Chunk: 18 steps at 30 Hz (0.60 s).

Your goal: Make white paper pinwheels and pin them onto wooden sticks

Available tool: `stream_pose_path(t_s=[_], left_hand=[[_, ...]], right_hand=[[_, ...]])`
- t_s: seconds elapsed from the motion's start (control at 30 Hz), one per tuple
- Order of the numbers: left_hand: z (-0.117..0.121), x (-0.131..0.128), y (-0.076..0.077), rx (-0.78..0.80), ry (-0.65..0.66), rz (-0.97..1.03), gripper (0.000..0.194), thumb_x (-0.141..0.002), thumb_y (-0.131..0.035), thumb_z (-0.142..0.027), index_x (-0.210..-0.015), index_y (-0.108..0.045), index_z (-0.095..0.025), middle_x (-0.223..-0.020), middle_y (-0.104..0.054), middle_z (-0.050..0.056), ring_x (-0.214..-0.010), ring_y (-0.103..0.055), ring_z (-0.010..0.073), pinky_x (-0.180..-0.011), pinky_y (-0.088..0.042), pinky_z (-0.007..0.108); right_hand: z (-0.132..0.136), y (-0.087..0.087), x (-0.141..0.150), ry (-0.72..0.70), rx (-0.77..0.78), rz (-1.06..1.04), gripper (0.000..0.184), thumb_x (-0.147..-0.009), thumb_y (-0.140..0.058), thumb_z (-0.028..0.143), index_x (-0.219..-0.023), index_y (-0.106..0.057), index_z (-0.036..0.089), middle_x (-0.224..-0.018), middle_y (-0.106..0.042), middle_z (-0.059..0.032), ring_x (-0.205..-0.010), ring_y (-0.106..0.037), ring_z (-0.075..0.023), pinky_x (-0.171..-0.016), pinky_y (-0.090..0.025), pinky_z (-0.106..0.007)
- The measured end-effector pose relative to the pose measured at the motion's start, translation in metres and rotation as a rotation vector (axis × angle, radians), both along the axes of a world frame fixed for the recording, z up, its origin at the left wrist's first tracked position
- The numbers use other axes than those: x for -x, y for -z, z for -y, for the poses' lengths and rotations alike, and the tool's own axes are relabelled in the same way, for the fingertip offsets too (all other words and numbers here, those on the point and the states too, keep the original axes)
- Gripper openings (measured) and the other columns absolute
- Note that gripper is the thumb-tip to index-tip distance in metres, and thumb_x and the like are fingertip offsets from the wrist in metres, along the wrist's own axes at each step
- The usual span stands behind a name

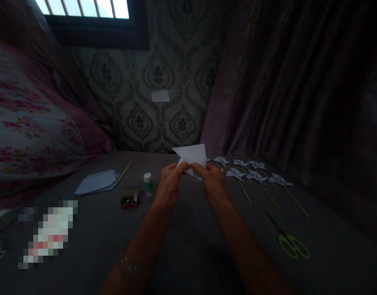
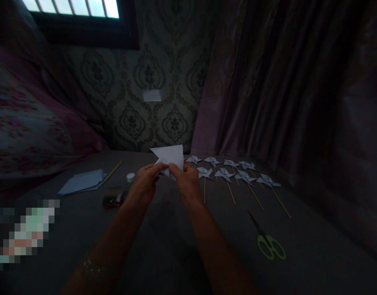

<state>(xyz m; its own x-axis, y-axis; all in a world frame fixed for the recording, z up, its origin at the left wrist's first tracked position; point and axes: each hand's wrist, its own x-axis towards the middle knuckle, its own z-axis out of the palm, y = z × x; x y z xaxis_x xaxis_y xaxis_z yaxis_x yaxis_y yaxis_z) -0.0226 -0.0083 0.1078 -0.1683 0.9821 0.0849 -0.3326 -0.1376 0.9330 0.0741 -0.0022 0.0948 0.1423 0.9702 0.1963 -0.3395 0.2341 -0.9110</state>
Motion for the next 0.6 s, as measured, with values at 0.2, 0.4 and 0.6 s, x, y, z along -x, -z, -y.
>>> stream_pose_path(t_s=[0.2,0.4,0.6], left_hand=[[-0.007,0.015,-0.003,0.085,-0.038,0.018,0.010,-0.050,-0.070,-0.022,-0.055,-0.064,-0.016,-0.060,-0.061,0.000,-0.058,-0.052,0.0114,-0.056,-0.032,0.025],[-0.009,0.022,-0.010,0.180,0.037,0.129,0.012,-0.048,-0.070,-0.014,-0.059,-0.065,-0.015,-0.064,-0.063,0.001,-0.060,-0.054,0.0121,-0.055,-0.036,0.024],[-0.007,0.021,-0.009,0.177,0.104,0.104,0.015,-0.048,-0.070,-0.014,-0.062,-0.066,-0.014,-0.068,-0.063,0.003,-0.062,-0.053,0.0120,-0.055,-0.035,0.024]], right_hand=[[-0.004,-0.014,-0.044,0.224,-0.264,0.391,0.029,-0.076,-0.062,0.045,-0.090,-0.069,0.020,-0.096,-0.068,-0.0063,-0.092,-0.062,-0.0210,-0.082,-0.047,-0.037],[0.006,-0.022,-0.073,0.252,-0.757,0.835,0.014,-0.077,-0.065,0.025,-0.090,-0.068,0.029,-0.122,-0.053,-0.0022,-0.112,-0.052,-0.0208,-0.095,-0.043,-0.042],[0.017,-0.025,-0.066,0.264,-0.854,1.042,0.019,-0.080,-0.062,0.017,-0.087,-0.071,0.032,-0.123,-0.051,-0.0010,-0.109,-0.050,-0.0220,-0.093,-0.043,-0.046]])
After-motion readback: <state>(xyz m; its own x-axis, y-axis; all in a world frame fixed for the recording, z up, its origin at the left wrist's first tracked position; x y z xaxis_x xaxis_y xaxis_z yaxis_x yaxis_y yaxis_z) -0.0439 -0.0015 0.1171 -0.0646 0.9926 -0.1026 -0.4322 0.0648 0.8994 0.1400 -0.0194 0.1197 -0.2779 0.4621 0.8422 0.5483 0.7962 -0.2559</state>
